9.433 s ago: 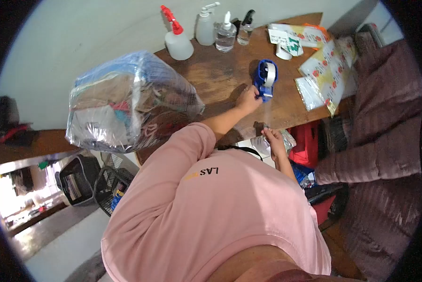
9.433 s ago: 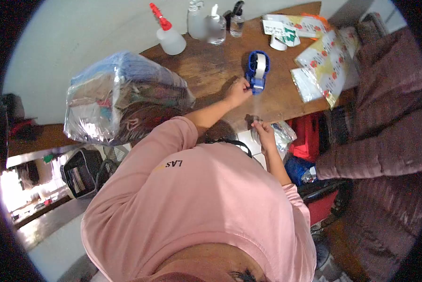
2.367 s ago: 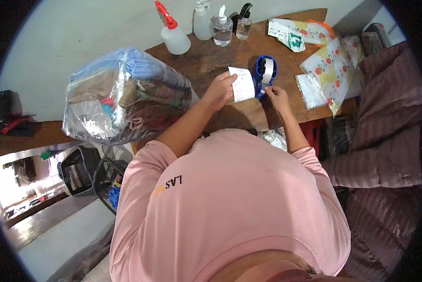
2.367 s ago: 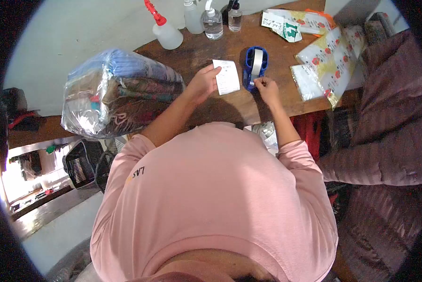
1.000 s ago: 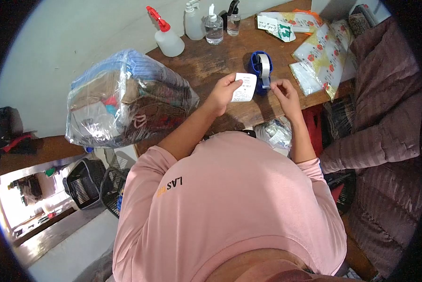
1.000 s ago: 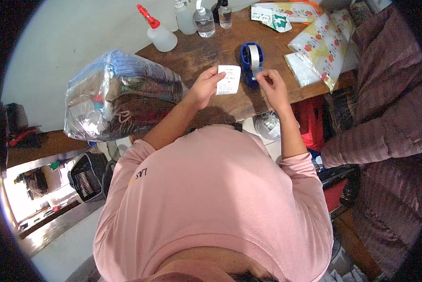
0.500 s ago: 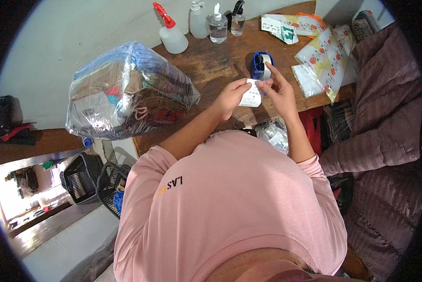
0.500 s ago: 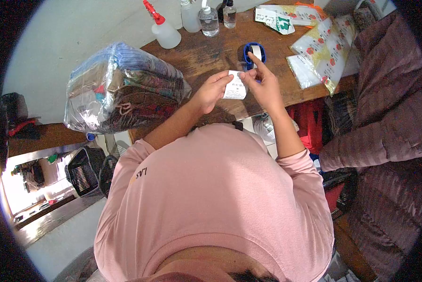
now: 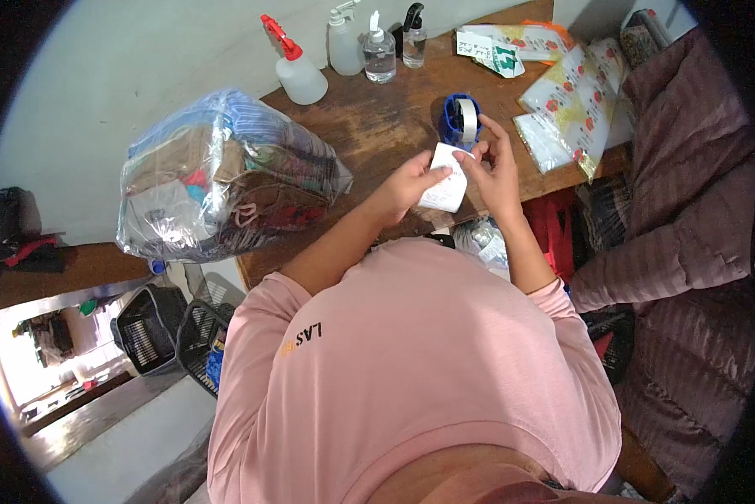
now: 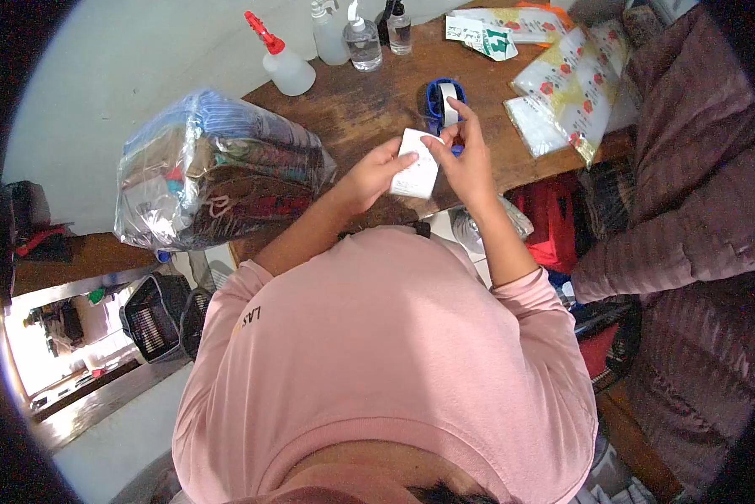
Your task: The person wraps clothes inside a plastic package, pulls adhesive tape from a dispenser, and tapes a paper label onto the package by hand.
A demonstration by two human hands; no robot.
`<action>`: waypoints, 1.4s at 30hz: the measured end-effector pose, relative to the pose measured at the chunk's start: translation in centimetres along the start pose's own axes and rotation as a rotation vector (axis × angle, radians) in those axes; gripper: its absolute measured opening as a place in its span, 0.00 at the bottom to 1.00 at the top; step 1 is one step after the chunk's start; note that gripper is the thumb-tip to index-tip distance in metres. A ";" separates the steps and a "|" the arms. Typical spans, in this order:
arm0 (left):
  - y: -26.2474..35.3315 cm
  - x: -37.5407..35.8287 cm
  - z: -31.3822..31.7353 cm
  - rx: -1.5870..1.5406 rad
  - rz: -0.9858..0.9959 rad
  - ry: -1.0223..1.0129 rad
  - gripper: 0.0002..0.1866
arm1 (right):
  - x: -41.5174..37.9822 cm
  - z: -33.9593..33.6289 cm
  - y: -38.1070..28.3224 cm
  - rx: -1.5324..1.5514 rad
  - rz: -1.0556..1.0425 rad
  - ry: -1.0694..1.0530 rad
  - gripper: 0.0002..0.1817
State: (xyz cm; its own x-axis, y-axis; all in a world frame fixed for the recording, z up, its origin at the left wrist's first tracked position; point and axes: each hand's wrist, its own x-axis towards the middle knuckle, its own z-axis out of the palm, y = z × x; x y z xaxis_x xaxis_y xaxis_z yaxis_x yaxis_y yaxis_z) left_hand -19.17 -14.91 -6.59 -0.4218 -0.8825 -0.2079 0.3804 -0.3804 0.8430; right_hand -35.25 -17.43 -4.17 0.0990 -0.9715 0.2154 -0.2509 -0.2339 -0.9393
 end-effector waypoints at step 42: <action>1.3 0.8 -1.3 -0.091 0.104 0.243 0.16 | -3.3 -2.0 14.9 0.304 0.252 -0.085 0.14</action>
State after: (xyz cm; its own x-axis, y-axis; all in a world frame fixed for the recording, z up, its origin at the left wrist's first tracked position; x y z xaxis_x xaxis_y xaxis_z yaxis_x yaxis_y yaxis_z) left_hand -17.97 -16.43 -6.28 -0.1708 -0.9543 -0.2453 0.4885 -0.2982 0.8200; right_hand -41.22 -17.75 -18.31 0.1530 -0.9873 -0.0422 0.0173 0.0453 -0.9988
